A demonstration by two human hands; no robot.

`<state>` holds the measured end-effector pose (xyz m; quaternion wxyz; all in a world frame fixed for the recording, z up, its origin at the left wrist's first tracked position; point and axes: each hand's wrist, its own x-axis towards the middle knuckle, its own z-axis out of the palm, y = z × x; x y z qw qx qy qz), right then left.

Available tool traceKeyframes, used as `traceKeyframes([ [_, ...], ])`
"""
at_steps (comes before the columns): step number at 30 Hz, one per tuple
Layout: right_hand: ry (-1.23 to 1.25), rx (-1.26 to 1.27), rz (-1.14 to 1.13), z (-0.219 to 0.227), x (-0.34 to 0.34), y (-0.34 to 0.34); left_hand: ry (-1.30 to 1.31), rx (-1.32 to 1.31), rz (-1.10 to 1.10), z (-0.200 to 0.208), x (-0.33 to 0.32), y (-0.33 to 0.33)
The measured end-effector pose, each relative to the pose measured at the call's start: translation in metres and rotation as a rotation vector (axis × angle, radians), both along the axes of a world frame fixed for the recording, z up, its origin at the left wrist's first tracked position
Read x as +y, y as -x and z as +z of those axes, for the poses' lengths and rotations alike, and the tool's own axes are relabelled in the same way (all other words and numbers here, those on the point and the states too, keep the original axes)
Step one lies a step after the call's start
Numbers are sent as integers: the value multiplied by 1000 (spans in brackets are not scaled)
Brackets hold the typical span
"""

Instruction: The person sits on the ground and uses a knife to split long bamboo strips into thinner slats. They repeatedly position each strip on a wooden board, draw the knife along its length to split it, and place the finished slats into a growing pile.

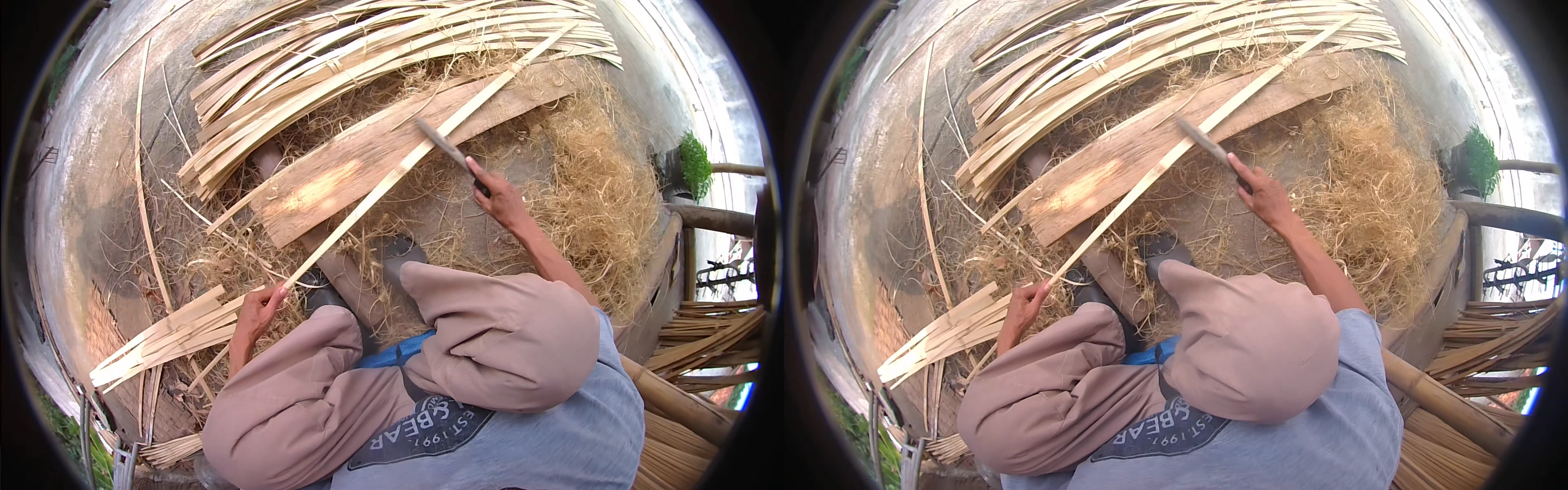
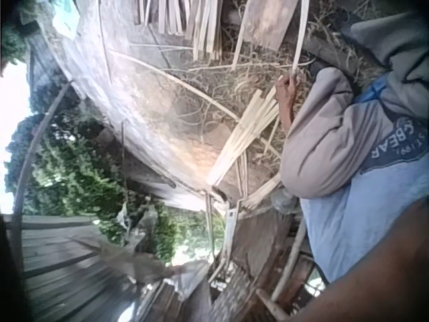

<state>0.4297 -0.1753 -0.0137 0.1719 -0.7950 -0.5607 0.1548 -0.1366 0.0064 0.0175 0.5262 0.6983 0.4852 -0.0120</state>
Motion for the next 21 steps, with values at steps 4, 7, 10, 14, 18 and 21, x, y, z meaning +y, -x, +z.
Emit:
traceKeyframes([
  [4, -1, -229, -411, 11, 4, -113, -76, 41, 3, 18, -2, 41],
  [7, -9, -158, -333, 9, 25, -83, -175, 124, -31, 27, -7, 22],
  [10, 14, -4, -21, 13, 41, 20, -130, 168, 5, 10, -16, 37],
  [14, 85, -105, 16, 9, 15, -5, 282, 267, 176, 43, 0, 79],
  [18, -4, -199, -311, 0, 21, -71, 417, 263, 180, 53, 9, 113],
  [21, -10, -107, -161, -6, 42, -24, 439, 346, 117, 69, 4, 55],
])
